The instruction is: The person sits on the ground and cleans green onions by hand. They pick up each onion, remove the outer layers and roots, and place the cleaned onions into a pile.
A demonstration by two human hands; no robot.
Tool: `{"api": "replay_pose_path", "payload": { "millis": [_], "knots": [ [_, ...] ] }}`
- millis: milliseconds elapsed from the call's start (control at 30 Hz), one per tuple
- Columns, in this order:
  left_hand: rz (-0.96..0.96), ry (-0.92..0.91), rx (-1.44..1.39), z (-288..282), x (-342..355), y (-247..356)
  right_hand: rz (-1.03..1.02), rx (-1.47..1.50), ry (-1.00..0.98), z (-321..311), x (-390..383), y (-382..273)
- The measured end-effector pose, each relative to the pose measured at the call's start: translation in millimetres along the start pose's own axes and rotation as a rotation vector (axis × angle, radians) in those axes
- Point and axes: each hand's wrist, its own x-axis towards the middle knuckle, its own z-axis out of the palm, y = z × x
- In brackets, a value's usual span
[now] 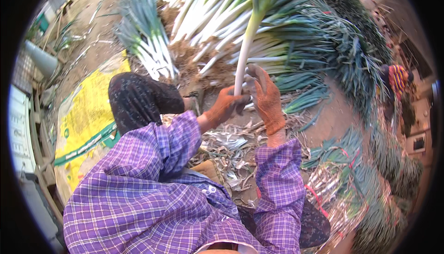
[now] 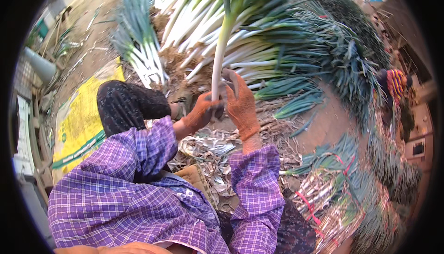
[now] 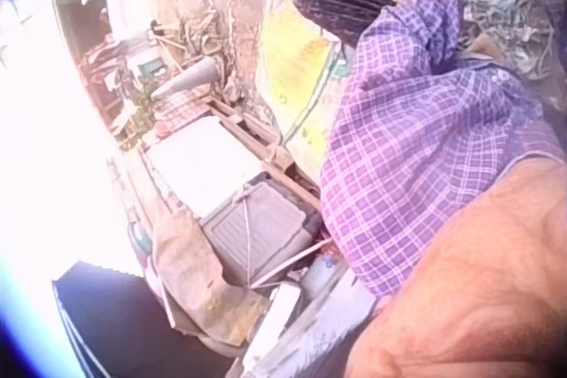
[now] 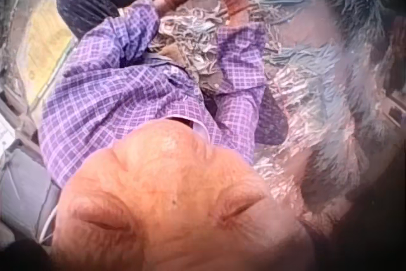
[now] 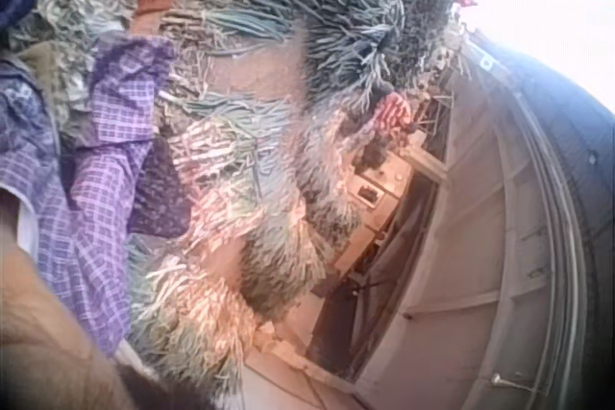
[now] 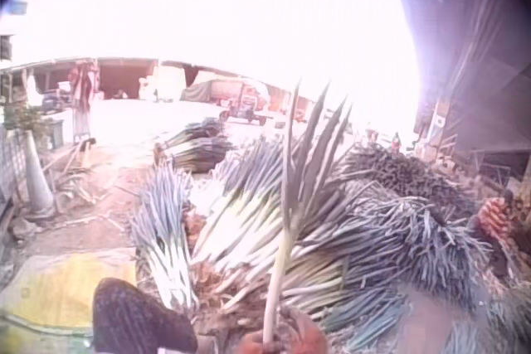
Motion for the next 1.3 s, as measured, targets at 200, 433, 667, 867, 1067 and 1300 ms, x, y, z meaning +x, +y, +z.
{"api": "replay_pose_path", "payload": {
  "millis": [200,433,667,867,1067,1300],
  "knots": [
    [0.011,0.506,-0.310,-153.0,100.8,47.6,0.729,0.270,0.055,4.7,-105.2,35.5],
    [-0.329,0.300,1.694,-330.8,121.1,-50.7,1.104,0.630,0.371,-4.5,-231.0,47.5],
    [-0.353,-0.766,2.045,-205.5,106.4,-105.2,1.057,0.727,0.576,13.8,-218.9,-13.5],
    [-0.064,-0.383,1.692,-21.2,83.8,-149.2,1.016,0.792,0.528,15.0,-226.1,-32.9],
    [0.010,-0.296,1.854,-8.4,147.9,-222.5,1.192,0.816,0.805,7.4,-269.0,-10.8],
    [-0.163,-0.251,1.924,6.4,176.7,-258.6,1.180,0.973,0.944,4.6,-271.9,9.4]
  ]
}}
